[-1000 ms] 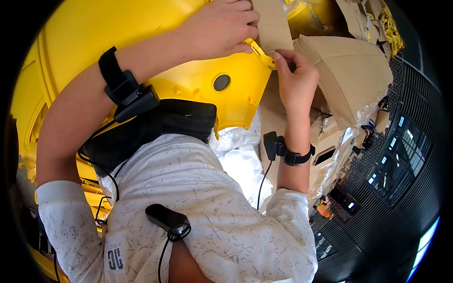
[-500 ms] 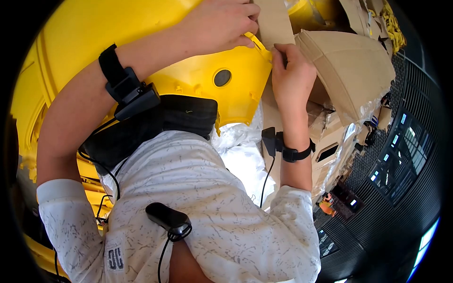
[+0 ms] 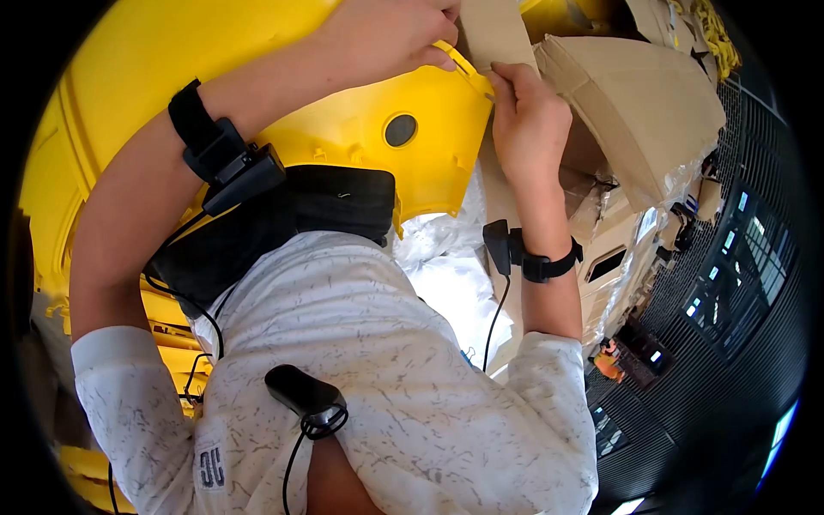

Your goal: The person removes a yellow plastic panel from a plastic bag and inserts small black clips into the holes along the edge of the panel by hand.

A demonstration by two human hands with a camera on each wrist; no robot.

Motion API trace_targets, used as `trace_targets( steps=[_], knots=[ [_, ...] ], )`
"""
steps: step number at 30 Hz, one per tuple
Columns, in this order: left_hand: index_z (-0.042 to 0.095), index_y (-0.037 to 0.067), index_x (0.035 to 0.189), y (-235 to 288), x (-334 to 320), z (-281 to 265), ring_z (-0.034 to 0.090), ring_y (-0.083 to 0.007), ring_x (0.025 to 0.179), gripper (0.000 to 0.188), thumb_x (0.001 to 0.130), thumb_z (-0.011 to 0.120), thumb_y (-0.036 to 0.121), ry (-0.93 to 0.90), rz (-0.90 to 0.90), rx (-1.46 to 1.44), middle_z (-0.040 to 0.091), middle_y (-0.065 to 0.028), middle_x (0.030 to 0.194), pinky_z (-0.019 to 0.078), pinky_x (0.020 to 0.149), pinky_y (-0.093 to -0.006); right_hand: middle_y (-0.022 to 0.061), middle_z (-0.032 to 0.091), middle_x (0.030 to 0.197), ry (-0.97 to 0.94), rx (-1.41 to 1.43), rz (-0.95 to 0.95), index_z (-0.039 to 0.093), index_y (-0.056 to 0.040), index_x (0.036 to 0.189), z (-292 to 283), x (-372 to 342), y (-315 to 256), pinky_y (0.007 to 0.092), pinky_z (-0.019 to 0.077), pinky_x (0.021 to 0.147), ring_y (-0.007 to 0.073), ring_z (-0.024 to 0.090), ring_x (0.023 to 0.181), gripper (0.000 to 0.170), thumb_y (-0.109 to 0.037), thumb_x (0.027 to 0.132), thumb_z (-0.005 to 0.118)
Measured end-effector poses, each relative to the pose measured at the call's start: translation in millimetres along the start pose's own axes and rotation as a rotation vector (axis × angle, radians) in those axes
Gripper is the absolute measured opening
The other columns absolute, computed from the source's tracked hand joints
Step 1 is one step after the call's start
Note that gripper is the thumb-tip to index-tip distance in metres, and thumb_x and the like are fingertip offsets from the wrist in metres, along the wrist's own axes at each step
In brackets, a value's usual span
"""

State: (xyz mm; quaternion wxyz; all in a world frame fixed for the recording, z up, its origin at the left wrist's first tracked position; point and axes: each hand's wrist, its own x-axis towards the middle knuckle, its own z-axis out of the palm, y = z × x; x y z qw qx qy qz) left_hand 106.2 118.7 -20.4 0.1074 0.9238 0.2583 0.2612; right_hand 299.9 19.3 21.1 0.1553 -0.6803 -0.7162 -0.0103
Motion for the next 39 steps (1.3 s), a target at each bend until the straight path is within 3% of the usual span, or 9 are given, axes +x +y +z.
trace_targets(
  steps=[5,8,17,23,27,30,32,35,39],
  knots=[
    [0.074,0.016,0.081,0,-1,0,0.053,-0.0205,0.097,0.02,0.075,0.071,0.035,0.06,0.014,-0.077,0.062,-0.0014,0.09,0.0378,0.083,-0.0383,0.0184,0.066,0.073,0.009,-0.003,-0.072,0.069,-0.0037,0.094,-2,1,2,0.0383,0.0496,0.059,0.0344,0.065,0.066,0.012,-0.014,0.089,0.065],
    [0.074,0.016,0.08,0,2,2,0.053,-0.0207,0.097,0.02,0.075,0.072,0.035,0.021,-0.015,-0.05,0.062,-0.0016,0.09,0.0378,0.083,-0.0384,0.018,0.066,0.073,-0.039,0.023,0.053,0.069,-0.0048,0.094,-1,4,1,0.0385,0.05,0.059,0.0352,0.065,0.067,0.011,-0.013,0.089,0.064],
    [0.074,0.015,0.079,1,2,2,0.054,-0.0212,0.097,0.02,0.073,0.073,0.034,0.026,0.003,-0.047,0.062,-0.0023,0.089,0.038,0.081,-0.0382,0.018,0.068,0.077,0.137,0.008,-0.01,0.068,-0.0013,0.094,10,-10,3,0.0361,0.0508,0.061,0.0334,0.067,0.067,0.015,-0.015,0.089,0.065],
    [0.073,0.012,0.077,-1,-2,5,0.055,-0.0218,0.095,0.024,0.07,0.074,0.035,0.12,0.003,-0.027,0.063,-0.0024,0.085,0.0379,0.08,-0.0373,0.0106,0.071,0.079,-0.301,0.273,0.279,0.068,0.004,0.097,-16,21,23,0.0281,0.0505,0.067,0.0146,0.066,0.072,0.019,-0.013,0.09,0.064],
    [0.072,0.013,0.076,-2,-3,9,0.055,-0.0212,0.095,0.024,0.07,0.074,0.036,0.137,-0.006,-0.037,0.062,-0.0019,0.085,0.0378,0.08,-0.0372,0.0074,0.071,0.077,-0.376,0.249,0.214,0.068,0.0055,0.097,-20,30,30,0.0275,0.0506,0.069,0.0137,0.065,0.072,0.019,-0.012,0.09,0.065],
    [0.072,0.014,0.076,-3,-2,11,0.055,-0.0207,0.097,0.023,0.069,0.074,0.036,0.151,0.01,-0.043,0.062,-0.0011,0.085,0.0378,0.08,-0.0368,0.0064,0.07,0.078,-0.355,0.296,0.221,0.068,0.0053,0.098,-21,29,26,0.0232,0.0468,0.059,0.0095,0.06,0.063,0.019,-0.012,0.09,0.065],
    [0.072,0.015,0.076,-4,-2,12,0.054,-0.0203,0.097,0.022,0.069,0.074,0.036,0.164,0.013,-0.071,0.062,-0.0003,0.086,0.0379,0.081,-0.0366,0.0062,0.07,0.08,-0.287,0.514,0.434,0.069,0.0052,0.1,-21,27,26,0.019,0.038,0.049,0.0042,0.05,0.054,0.02,-0.012,0.091,0.065],
    [0.072,0.016,0.076,-3,-1,8,0.054,-0.02,0.097,0.021,0.069,0.073,0.036,0.1,-0.009,-0.038,0.061,0.0001,0.086,0.0378,0.082,-0.0366,0.0063,0.07,0.084,-0.141,0.673,0.513,0.067,0.0051,0.107,-21,13,14,0.0174,0.0296,0.044,0.0019,0.042,0.05,0.023,-0.011,0.091,0.065],
    [0.072,0.015,0.076,-4,-2,8,0.053,-0.0201,0.097,0.02,0.071,0.073,0.035,0.127,0.024,-0.067,0.06,-0.0001,0.086,0.0376,0.082,-0.0366,0.0067,0.07,0.086,-0.024,0.795,0.556,0.064,0.0062,0.112,-10,-13,24,0.0177,0.0316,0.045,0.0029,0.043,0.051,0.027,-0.009,0.09,0.066]
  ],
)
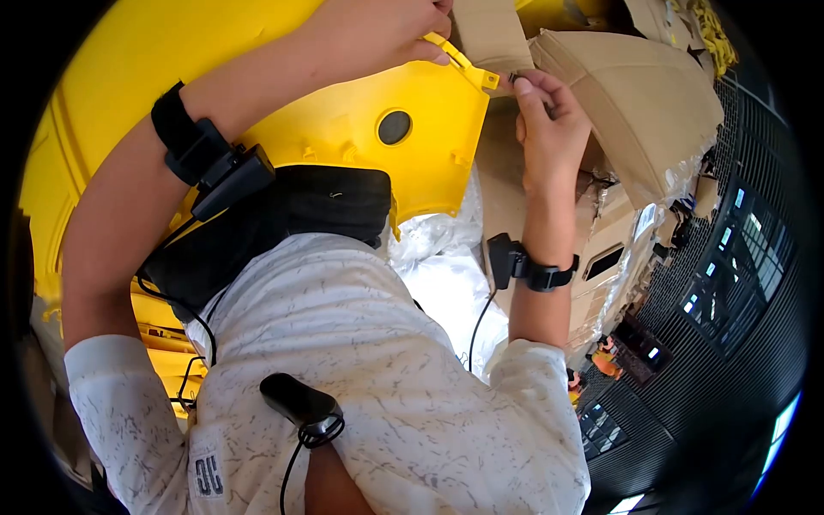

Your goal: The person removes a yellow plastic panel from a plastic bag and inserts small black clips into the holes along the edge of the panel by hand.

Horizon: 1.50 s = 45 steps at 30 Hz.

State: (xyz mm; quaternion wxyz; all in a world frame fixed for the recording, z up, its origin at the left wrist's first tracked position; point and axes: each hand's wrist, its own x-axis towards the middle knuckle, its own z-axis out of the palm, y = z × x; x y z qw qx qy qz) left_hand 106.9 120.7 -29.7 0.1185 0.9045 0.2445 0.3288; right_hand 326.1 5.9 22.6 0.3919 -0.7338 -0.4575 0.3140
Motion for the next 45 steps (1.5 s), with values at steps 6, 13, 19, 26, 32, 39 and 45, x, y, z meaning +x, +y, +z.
trace_targets(
  steps=[6,13,19,26,32,39,45],
  knots=[
    [0.072,0.015,0.078,1,1,0,0.052,-0.0203,0.096,0.02,0.072,0.072,0.034,0.008,0.009,-0.025,0.058,-0.0008,0.087,0.0374,0.082,-0.037,0.0063,0.07,0.086,0.033,0.051,0.048,0.064,0.006,0.105,1,-7,5,0.018,0.0315,0.044,0.003,0.043,0.05,0.022,-0.008,0.09,0.068],
    [0.072,0.015,0.079,2,1,-1,0.052,-0.02,0.096,0.021,0.072,0.072,0.034,0.014,0.012,-0.001,0.059,-0.0008,0.087,0.0376,0.081,-0.0359,0.0059,0.072,0.086,-0.043,-0.39,-0.089,0.068,0.0035,0.101,-4,15,-12,0.02,0.043,0.054,0.0053,0.055,0.06,0.019,-0.009,0.088,0.07],
    [0.072,0.014,0.079,0,-2,-5,0.052,-0.0202,0.095,0.021,0.072,0.073,0.033,0.032,0.03,-0.046,0.059,-0.0012,0.087,0.0371,0.081,-0.036,0.0068,0.071,0.083,-0.137,-0.429,-0.256,0.07,0.0031,0.095,7,29,-23,0.0254,0.0512,0.073,0.0115,0.065,0.076,0.015,-0.01,0.087,0.069],
    [0.073,0.014,0.08,2,-1,-4,0.051,-0.0199,0.096,0.021,0.072,0.073,0.033,0.009,0.02,-0.042,0.059,-0.0009,0.086,0.0364,0.081,-0.0358,0.0074,0.071,0.083,-0.245,-0.572,-0.285,0.07,0.0043,0.096,2,33,-27,0.0254,0.0515,0.072,0.0116,0.065,0.076,0.016,-0.009,0.087,0.068],
    [0.073,0.014,0.079,1,-1,-5,0.052,-0.0197,0.096,0.021,0.072,0.073,0.034,-0.034,0.008,-0.039,0.059,-0.001,0.086,0.0365,0.081,-0.0356,0.0074,0.071,0.082,-0.264,-0.612,-0.213,0.071,0.0041,0.096,4,34,-35,0.0248,0.0513,0.071,0.0115,0.065,0.074,0.016,-0.009,0.087,0.068],
    [0.072,0.014,0.077,3,-1,-3,0.052,-0.0203,0.095,0.02,0.072,0.074,0.033,-0.006,0.01,-0.002,0.059,-0.0012,0.085,0.0371,0.081,-0.036,0.0118,0.071,0.079,-0.293,-0.749,-0.362,0.071,0.001,0.096,8,31,-38,0.0272,0.0514,0.067,0.0173,0.067,0.07,0.017,-0.012,0.086,0.069],
    [0.073,0.015,0.078,4,0,-2,0.053,-0.0212,0.096,0.02,0.072,0.074,0.033,-0.026,-0.022,0.028,0.061,-0.0014,0.088,0.038,0.081,-0.0367,0.0156,0.069,0.079,-0.23,-0.867,-0.52,0.071,-0.0025,0.093,13,23,-34,0.0343,0.051,0.065,0.0303,0.067,0.07,0.014,-0.012,0.084,0.068]
  ],
)
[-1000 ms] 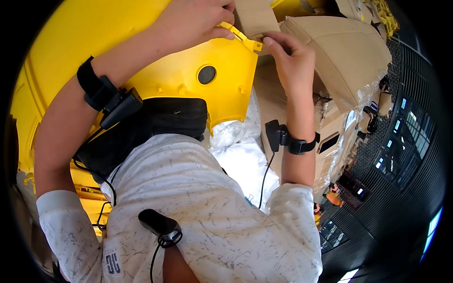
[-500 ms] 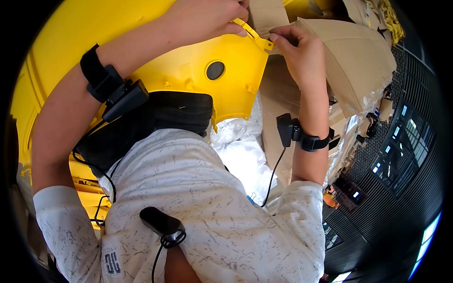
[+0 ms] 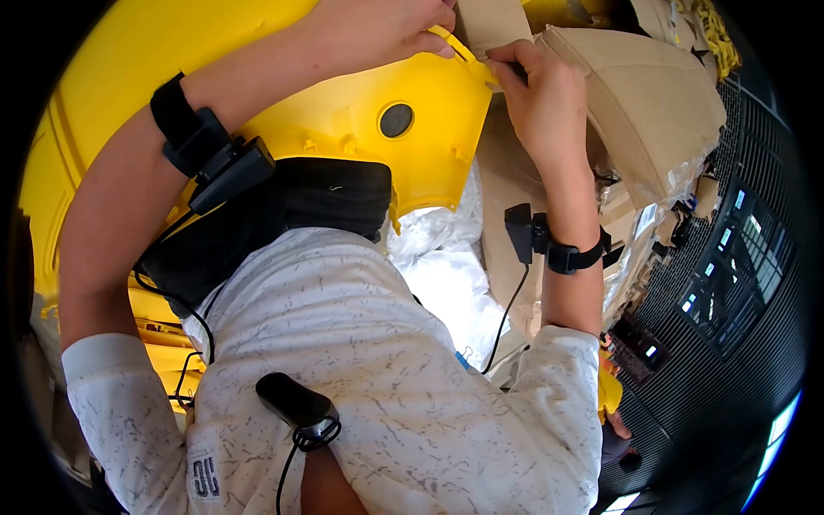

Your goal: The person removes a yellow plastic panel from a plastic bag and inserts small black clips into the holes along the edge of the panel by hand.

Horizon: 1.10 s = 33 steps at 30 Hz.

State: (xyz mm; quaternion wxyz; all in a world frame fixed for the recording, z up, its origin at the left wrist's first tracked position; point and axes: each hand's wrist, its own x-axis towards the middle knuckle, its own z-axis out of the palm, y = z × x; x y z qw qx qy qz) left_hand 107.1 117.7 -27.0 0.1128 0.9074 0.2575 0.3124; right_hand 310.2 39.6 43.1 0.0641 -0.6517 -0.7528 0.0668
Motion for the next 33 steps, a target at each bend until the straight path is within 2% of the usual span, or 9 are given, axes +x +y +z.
trace_targets(
  steps=[2,5,7,10,14,19,28,32,33],
  knots=[
    [0.073,0.015,0.078,1,2,-1,0.054,-0.0213,0.096,0.02,0.073,0.073,0.034,-0.058,-0.018,0.038,0.062,-0.0012,0.088,0.0379,0.082,-0.0372,0.0156,0.069,0.08,0.023,-0.002,-0.034,0.071,-0.0025,0.093,3,-3,2,0.0353,0.0508,0.065,0.0317,0.066,0.07,0.013,-0.012,0.084,0.068],
    [0.073,0.015,0.078,0,1,-1,0.054,-0.0212,0.096,0.02,0.073,0.073,0.035,-0.036,0.005,0.017,0.062,-0.0012,0.088,0.0378,0.082,-0.0377,0.0153,0.068,0.077,0.075,-0.004,-0.115,0.071,-0.0012,0.093,5,-3,6,0.0336,0.0505,0.064,0.0274,0.066,0.067,0.014,-0.011,0.083,0.069],
    [0.074,0.015,0.078,-1,2,-1,0.054,-0.0213,0.096,0.02,0.073,0.073,0.034,-0.046,-0.004,0.011,0.062,-0.001,0.088,0.0379,0.082,-0.0379,0.0148,0.068,0.075,-0.001,0.146,0.075,0.07,0.0004,0.093,6,1,13,0.0318,0.0499,0.063,0.0217,0.065,0.064,0.015,-0.01,0.084,0.069],
    [0.074,0.015,0.078,-1,0,0,0.054,-0.0213,0.097,0.019,0.073,0.073,0.034,-0.042,-0.006,-0.001,0.063,-0.0007,0.089,0.0381,0.082,-0.0381,0.0141,0.067,0.073,-0.03,0.216,0.091,0.069,0.0018,0.093,5,3,18,0.03,0.0493,0.062,0.0167,0.063,0.063,0.015,-0.01,0.084,0.069],
    [0.074,0.016,0.078,-2,0,-1,0.054,-0.0211,0.098,0.019,0.072,0.074,0.035,-0.058,-0.002,-0.009,0.063,-0.0004,0.088,0.0384,0.082,-0.0384,0.0146,0.069,0.076,-0.062,0.15,0.083,0.07,0.0005,0.093,-1,0,8,0.031,0.0502,0.064,0.0216,0.066,0.066,0.015,-0.011,0.084,0.069],
    [0.074,0.016,0.079,-1,2,-1,0.055,-0.0208,0.098,0.02,0.073,0.074,0.035,-0.053,0.005,-0.015,0.063,-0.0001,0.088,0.0385,0.082,-0.0385,0.0144,0.071,0.082,-0.062,-0.005,-0.022,0.07,-0.0017,0.092,-7,1,-2,0.0341,0.0515,0.068,0.0315,0.068,0.075,0.013,-0.01,0.083,0.068],
    [0.075,0.017,0.08,0,1,-1,0.054,-0.0206,0.099,0.02,0.075,0.073,0.036,-0.107,-0.011,0.012,0.064,-0.0002,0.09,0.0384,0.083,-0.0385,0.0148,0.07,0.082,-0.256,0.05,0.006,0.069,0.0007,0.091,-10,20,9,0.0334,0.051,0.069,0.0279,0.067,0.075,0.014,-0.008,0.081,0.068],
    [0.074,0.015,0.08,-2,3,-1,0.054,-0.0207,0.099,0.02,0.075,0.073,0.035,-0.091,-0.008,0.023,0.064,-0.0004,0.09,0.0384,0.083,-0.0386,0.0138,0.07,0.081,-0.158,-0.041,-0.028,0.07,0.001,0.091,-9,15,9,0.0325,0.0511,0.069,0.0246,0.067,0.074,0.014,-0.008,0.082,0.068],
    [0.074,0.015,0.08,-2,3,-1,0.054,-0.0207,0.099,0.02,0.075,0.073,0.035,-0.089,-0.01,0.025,0.064,-0.0004,0.09,0.0384,0.083,-0.0386,0.0135,0.07,0.081,-0.137,0.045,0.023,0.07,0.001,0.092,-7,14,9,0.0315,0.051,0.068,0.0229,0.067,0.073,0.014,-0.009,0.082,0.068]
  ],
)
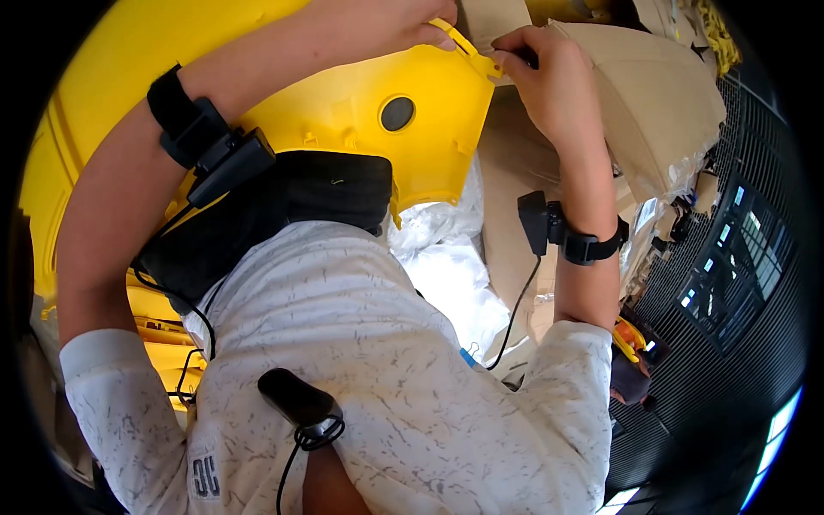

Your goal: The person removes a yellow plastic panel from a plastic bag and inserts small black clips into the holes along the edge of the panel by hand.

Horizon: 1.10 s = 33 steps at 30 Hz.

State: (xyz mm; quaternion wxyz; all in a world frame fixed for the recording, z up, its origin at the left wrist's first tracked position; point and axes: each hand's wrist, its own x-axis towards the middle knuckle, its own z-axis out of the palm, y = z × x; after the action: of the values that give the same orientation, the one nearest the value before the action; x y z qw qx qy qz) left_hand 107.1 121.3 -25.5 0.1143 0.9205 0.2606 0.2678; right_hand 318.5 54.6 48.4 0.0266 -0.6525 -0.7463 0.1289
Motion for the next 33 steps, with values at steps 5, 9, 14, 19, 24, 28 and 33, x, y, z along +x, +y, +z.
trace_targets(
  steps=[5,9,14,19,24,28,33],
  knots=[
    [0.074,0.015,0.08,-1,-1,2,0.054,-0.0209,0.099,0.021,0.074,0.074,0.034,0.031,0.017,-0.026,0.063,-0.0003,0.089,0.0383,0.083,-0.0386,0.0128,0.07,0.08,0.052,0.135,0.057,0.072,0.0006,0.097,7,-6,4,0.0282,0.0508,0.066,0.019,0.067,0.071,0.017,-0.009,0.083,0.068],
    [0.074,0.015,0.079,0,-1,1,0.054,-0.0207,0.099,0.021,0.073,0.074,0.035,0.055,0.012,-0.023,0.063,-0.0001,0.089,0.0384,0.083,-0.0385,0.0129,0.071,0.079,0.18,0.083,0.051,0.073,-0.0005,0.097,14,-13,-2,0.0282,0.0506,0.065,0.0173,0.066,0.067,0.017,-0.009,0.083,0.069],
    [0.074,0.015,0.079,1,2,0,0.055,-0.0203,0.098,0.022,0.074,0.074,0.036,0.009,0.001,-0.008,0.063,0.0002,0.09,0.0385,0.083,-0.0383,0.0135,0.071,0.078,0.374,0.09,0.105,0.073,-0.0018,0.097,34,-26,-6,0.0287,0.0503,0.063,0.0165,0.065,0.064,0.016,-0.009,0.083,0.068],
    [0.074,0.015,0.08,1,2,1,0.055,-0.0202,0.098,0.023,0.073,0.074,0.038,0.0,-0.004,0.005,0.063,0.0004,0.09,0.0385,0.083,-0.0384,0.0131,0.07,0.075,0.508,0.082,0.064,0.074,-0.0026,0.096,44,-32,-8,0.0288,0.0498,0.061,0.0169,0.064,0.062,0.016,-0.007,0.082,0.067],
    [0.075,0.016,0.08,2,2,-5,0.054,-0.0202,0.099,0.022,0.074,0.073,0.037,-0.005,0.004,-0.013,0.063,0.0006,0.09,0.0383,0.083,-0.0386,0.0129,0.07,0.076,0.473,0.069,0.062,0.074,-0.003,0.097,37,-32,-11,0.0282,0.0497,0.06,0.0168,0.065,0.062,0.017,-0.006,0.082,0.067],
    [0.075,0.015,0.079,1,2,0,0.054,-0.0202,0.099,0.021,0.073,0.074,0.036,0.029,0.008,-0.009,0.063,0.0002,0.089,0.038,0.083,-0.0386,0.013,0.071,0.079,0.567,0.034,0.019,0.074,-0.0038,0.099,51,-37,-8,0.0278,0.0501,0.06,0.0179,0.066,0.063,0.018,-0.005,0.082,0.066],
    [0.074,0.015,0.077,1,0,-1,0.055,-0.0204,0.098,0.02,0.073,0.075,0.035,0.015,-0.001,-0.016,0.063,-0.0002,0.087,0.0379,0.082,-0.0387,0.0131,0.071,0.081,0.602,-0.079,-0.173,0.073,-0.0038,0.1,55,-35,0,0.0281,0.0502,0.059,0.0188,0.066,0.062,0.018,-0.005,0.083,0.065]
  ],
)
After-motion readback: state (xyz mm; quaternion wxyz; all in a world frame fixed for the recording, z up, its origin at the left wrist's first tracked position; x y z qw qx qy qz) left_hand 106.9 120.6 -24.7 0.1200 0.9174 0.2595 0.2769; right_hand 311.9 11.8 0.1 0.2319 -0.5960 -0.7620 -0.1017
